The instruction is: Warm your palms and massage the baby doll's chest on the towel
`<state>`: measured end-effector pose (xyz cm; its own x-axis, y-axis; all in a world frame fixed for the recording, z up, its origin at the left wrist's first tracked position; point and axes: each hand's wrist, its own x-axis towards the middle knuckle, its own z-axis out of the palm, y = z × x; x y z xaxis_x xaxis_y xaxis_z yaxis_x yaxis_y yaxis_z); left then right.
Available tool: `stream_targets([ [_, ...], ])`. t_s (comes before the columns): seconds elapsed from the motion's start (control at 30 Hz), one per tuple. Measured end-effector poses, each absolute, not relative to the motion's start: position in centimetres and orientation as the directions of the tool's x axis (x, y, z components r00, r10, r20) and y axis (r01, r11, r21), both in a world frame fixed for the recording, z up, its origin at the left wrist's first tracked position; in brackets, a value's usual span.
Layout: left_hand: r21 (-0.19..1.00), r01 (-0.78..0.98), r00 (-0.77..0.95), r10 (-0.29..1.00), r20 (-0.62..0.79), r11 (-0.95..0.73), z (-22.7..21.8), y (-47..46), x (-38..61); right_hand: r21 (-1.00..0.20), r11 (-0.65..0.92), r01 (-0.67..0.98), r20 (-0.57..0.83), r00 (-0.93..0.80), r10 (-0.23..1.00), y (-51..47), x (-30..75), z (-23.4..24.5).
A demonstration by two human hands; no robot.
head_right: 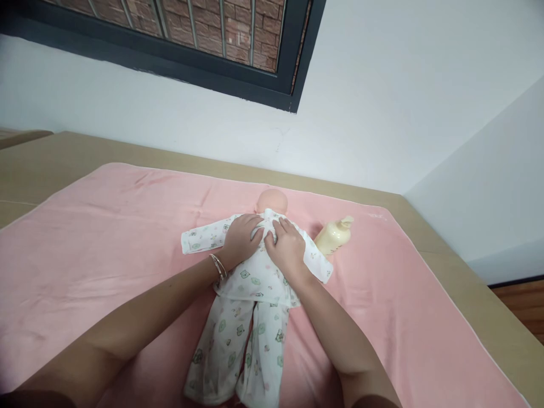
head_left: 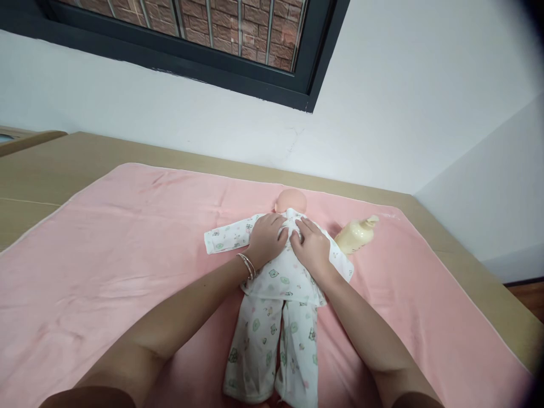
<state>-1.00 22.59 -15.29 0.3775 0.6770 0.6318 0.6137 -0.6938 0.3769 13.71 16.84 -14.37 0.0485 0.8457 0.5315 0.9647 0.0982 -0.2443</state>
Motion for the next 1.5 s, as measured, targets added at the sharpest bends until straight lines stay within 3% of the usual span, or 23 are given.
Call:
stream_targets([
  [0.1,0.411,0.647,0.354,0.731,0.584,-0.642,-15.7,23.1,-0.8,-0.217,0.087,0.972,0.446,0.020,0.895,17.3,14.1,-13.9],
  [0.23,0.369,0.625,0.447,0.703,0.554,-0.688,-15.7,23.6,-0.8,-0.123,0.173,0.977,0.371,-0.116,0.921,17.9,14.5,-13.2],
  [0.43,0.335,0.541,0.508,0.617,0.601,-0.772,-15.5,23.3,-0.9,-0.054,0.256,0.965,0.438,-0.207,0.875,17.6,14.2,-13.1],
  [0.63,0.391,0.514,0.410,0.619,0.670,-0.764,-15.6,22.8,-0.9,-0.214,0.227,0.950,0.593,-0.058,0.803,17.1,14.1,-14.7],
  [0.8,0.448,0.591,0.319,0.704,0.635,-0.671,-15.9,22.7,-0.7,-0.333,0.129,0.934,0.517,0.067,0.853,17.0,13.9,-14.4],
  [1.0,0.472,0.637,0.316,0.765,0.562,-0.609,-15.9,23.0,-0.7,-0.344,0.086,0.935,0.412,0.068,0.908,17.2,13.9,-13.7],
  [1.5,0.466,0.635,0.322,0.759,0.565,-0.616,-15.8,22.9,-0.7,-0.343,0.098,0.934,0.416,0.058,0.908,17.2,14.1,-13.9],
])
